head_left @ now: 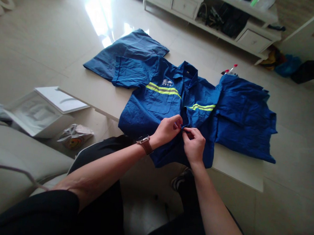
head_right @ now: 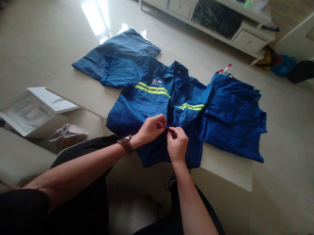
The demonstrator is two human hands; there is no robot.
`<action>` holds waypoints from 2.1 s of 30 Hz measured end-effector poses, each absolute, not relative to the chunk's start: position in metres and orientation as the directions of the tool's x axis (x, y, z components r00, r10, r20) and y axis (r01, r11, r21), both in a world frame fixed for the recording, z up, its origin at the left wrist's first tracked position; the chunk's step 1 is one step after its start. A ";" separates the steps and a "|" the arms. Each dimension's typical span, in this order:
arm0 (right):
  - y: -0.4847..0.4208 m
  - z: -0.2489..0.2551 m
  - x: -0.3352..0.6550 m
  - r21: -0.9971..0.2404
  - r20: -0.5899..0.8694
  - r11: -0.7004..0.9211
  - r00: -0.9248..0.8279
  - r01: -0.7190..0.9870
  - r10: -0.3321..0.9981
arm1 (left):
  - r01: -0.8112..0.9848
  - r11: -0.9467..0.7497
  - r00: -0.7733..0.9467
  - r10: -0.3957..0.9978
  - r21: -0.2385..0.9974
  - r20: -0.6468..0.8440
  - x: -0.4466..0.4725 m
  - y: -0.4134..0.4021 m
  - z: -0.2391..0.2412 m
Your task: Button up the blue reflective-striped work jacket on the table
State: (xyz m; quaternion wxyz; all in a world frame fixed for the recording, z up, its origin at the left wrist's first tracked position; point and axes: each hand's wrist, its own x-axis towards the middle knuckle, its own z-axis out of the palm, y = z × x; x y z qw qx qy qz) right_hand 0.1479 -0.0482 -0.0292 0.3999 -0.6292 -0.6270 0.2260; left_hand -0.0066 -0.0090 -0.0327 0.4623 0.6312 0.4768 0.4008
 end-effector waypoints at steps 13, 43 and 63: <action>-0.047 -0.030 0.148 -0.776 0.193 0.066 0.137 0.628 0.971 | 0.107 -0.105 0.269 0.960 0.989 0.073 -0.008 -0.008 -0.032; -0.043 -0.029 0.155 -0.743 0.191 0.143 0.002 0.653 0.982 | -0.044 0.083 0.264 0.962 0.996 -0.069 -0.009 0.005 -0.042; -0.045 -0.032 0.152 -0.668 0.274 0.230 -0.054 0.708 0.960 | -0.115 0.330 0.155 0.938 0.937 -0.311 -0.004 0.002 -0.043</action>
